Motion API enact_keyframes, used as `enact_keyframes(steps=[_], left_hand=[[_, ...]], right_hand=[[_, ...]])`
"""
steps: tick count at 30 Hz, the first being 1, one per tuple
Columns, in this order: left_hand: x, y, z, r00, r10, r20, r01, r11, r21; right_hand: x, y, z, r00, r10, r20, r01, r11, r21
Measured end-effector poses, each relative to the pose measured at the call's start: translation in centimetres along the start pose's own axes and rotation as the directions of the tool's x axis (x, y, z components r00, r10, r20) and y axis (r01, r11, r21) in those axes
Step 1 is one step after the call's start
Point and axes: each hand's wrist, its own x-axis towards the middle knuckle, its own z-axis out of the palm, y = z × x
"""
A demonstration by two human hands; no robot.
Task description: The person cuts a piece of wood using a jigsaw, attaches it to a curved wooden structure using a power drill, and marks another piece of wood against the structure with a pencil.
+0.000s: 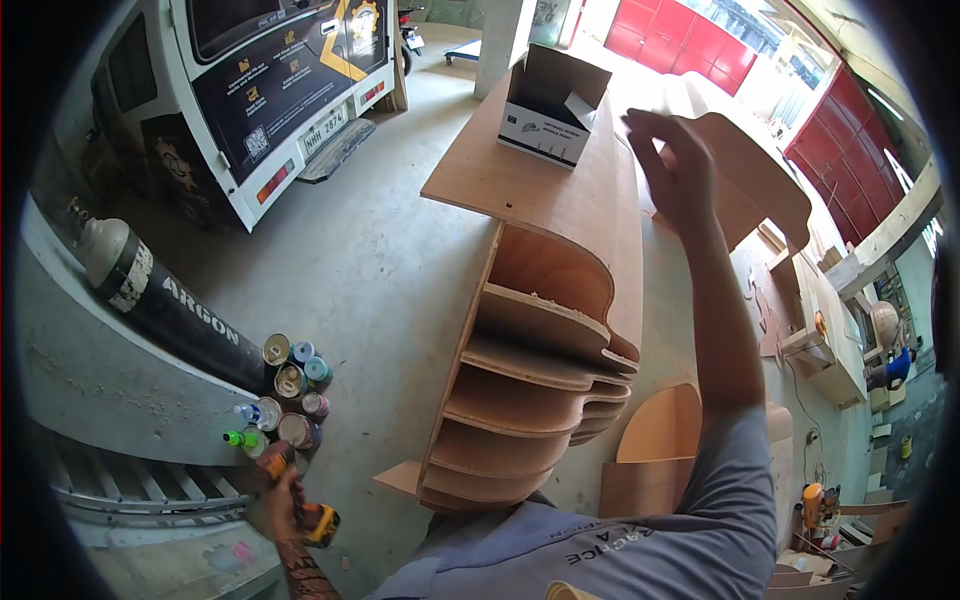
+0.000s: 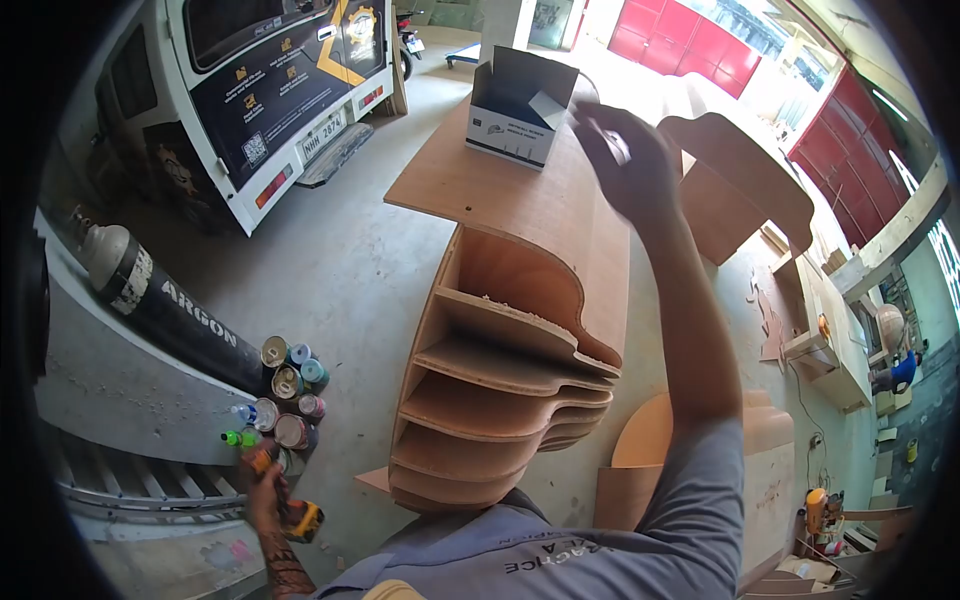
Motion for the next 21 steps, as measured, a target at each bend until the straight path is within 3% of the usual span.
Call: enact_keyframes(steps=[1,2,3,5,7,9,10,11,13,17,19,21], left_hand=[[0.3,-3.1,-0.3,0.997,-0.057,-0.059,0.057,0.998,-0.006],[1.1,-7.6,-0.5,0.992,-0.086,-0.088,0.081,0.995,-0.065],[1.6,-11.2,-1.2,0.987,-0.116,-0.112,0.103,0.987,-0.12],[-1.6,-15.3,-0.8,0.967,-0.191,-0.167,0.159,0.969,-0.19],[-4.8,-19.7,-0.5,0.931,-0.299,-0.211,0.236,0.931,-0.279],[-8.1,-23.6,0.1,0.906,-0.332,-0.264,0.256,0.924,-0.284],[-9.4,-25.0,0.6,0.89,-0.36,-0.279,0.278,0.915,-0.294],[-10.0,-25.6,1.2,0.882,-0.386,-0.27,0.306,0.905,-0.295],[-10.8,-26.2,2.0,0.869,-0.417,-0.266,0.337,0.893,-0.299],[-11.5,-26.1,2.6,0.869,-0.432,-0.241,0.359,0.886,-0.295],[-11.5,-26.1,2.5,0.873,-0.43,-0.229,0.362,0.887,-0.285],[-11.4,-25.8,2.3,0.882,-0.418,-0.219,0.355,0.894,-0.274]], right_hand=[[3.3,0.5,2.4,0.996,-0.084,0.007,0.083,0.989,0.119],[6.0,2.0,5.0,0.991,-0.02,0.131,-0.003,0.984,0.179],[8.5,3.7,7.6,0.969,-0.046,0.243,0.046,0.999,0.003],[11.3,6.5,11.5,0.856,-0.122,0.503,0.229,0.961,-0.156],[13.1,8.1,14.1,0.712,-0.021,0.702,0.315,0.903,-0.293],[12.9,8.7,15.8,0.749,-0.009,0.662,0.28,0.91,-0.304],[12.8,6.2,14.9,0.705,0.114,0.7,0.225,0.9,-0.374],[12.7,6.8,16.1,0.759,0.12,0.639,0.195,0.896,-0.4],[11.3,3.1,13.3,0.84,0.231,0.491,-0.037,0.927,-0.373],[12.8,7.1,16.0,0.86,0.196,0.47,-0.014,0.931,-0.364],[12.7,7.3,15.8,0.873,0.029,0.487,0.204,0.885,-0.418],[12.4,5.9,13.5,0.898,0.06,0.436,0.115,0.924,-0.364]])
